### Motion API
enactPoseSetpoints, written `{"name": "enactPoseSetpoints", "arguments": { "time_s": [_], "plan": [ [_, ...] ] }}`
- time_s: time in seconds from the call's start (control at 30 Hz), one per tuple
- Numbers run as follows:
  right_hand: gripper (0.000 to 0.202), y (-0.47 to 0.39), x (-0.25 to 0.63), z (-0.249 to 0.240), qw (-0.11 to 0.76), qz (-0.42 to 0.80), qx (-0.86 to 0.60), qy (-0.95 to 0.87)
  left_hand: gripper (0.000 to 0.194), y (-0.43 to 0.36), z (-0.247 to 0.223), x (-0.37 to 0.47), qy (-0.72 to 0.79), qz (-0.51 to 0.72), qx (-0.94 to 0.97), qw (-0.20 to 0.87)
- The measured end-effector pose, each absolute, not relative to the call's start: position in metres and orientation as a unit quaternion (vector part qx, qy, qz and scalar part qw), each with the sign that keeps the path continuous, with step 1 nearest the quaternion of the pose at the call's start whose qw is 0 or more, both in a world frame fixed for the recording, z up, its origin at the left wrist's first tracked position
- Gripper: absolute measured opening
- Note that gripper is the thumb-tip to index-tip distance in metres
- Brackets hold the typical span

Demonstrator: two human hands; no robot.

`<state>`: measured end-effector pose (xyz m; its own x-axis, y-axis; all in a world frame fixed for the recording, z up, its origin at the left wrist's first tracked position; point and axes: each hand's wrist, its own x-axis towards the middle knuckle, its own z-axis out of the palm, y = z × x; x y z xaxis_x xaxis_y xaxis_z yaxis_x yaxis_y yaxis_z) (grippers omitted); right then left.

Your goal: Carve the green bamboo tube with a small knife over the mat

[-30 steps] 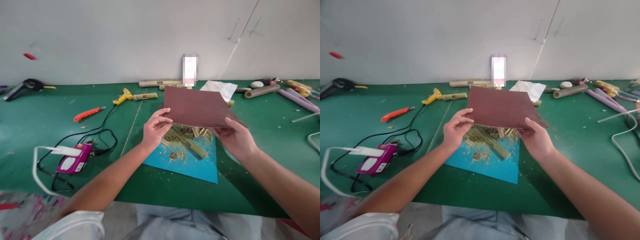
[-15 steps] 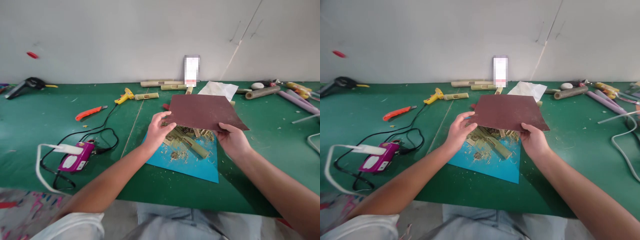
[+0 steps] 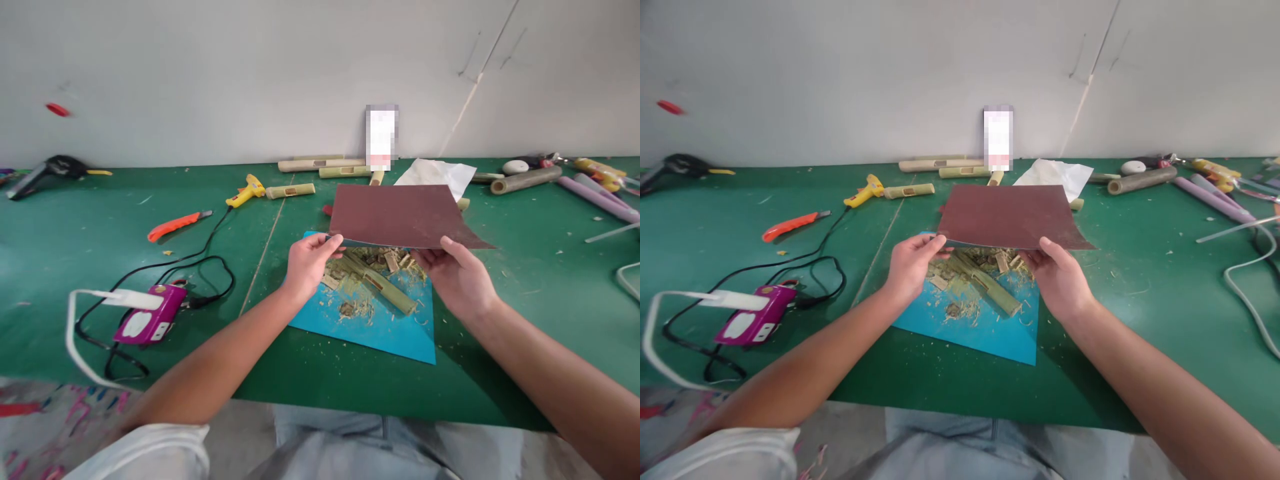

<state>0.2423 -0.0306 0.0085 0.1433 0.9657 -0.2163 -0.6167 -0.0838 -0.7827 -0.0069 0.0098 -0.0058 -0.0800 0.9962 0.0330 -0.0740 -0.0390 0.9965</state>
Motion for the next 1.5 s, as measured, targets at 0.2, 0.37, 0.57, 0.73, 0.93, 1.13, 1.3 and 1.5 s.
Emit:
{"name": "enactPoseSetpoints", "arguments": {
  "time_s": [0.2,0.37,0.57,0.73,0.93,1.13,1.3,1.5],
  "plan": [
    [0.03,-0.038,0.233,0.013,0.596,0.639,-0.411,-0.26,0.03,0.008,0.001,-0.006,0.504,0.567,0.454,0.467],
    [0.029,-0.041,0.227,0.015,0.58,0.655,-0.41,-0.257,0.025,0.005,0.006,-0.006,0.492,0.581,0.462,0.456],
    [0.023,-0.038,0.227,0.012,0.608,0.644,-0.398,-0.242,0.043,0.003,0.004,-0.002,0.465,0.575,0.464,0.487],
    [0.023,-0.037,0.228,0.012,0.6,0.653,-0.392,-0.246,0.042,0.001,0.002,-0.001,0.464,0.561,0.484,0.485],
    [0.024,-0.037,0.223,0.011,0.603,0.655,-0.385,-0.243,0.038,-0.007,0.006,0.001,0.47,0.541,0.518,0.467],
    [0.021,-0.039,0.219,0.009,0.621,0.635,-0.404,-0.22,0.037,-0.013,0.007,0.002,0.468,0.537,0.543,0.446],
    [0.023,-0.042,0.215,0.007,0.648,0.608,-0.419,-0.189,0.063,-0.012,0.004,0.003,0.458,0.538,0.548,0.449],
    [0.029,-0.043,0.216,0.003,0.66,0.578,-0.449,-0.169,0.071,-0.014,0.001,0.005,0.463,0.536,0.542,0.453]
  ]
}}
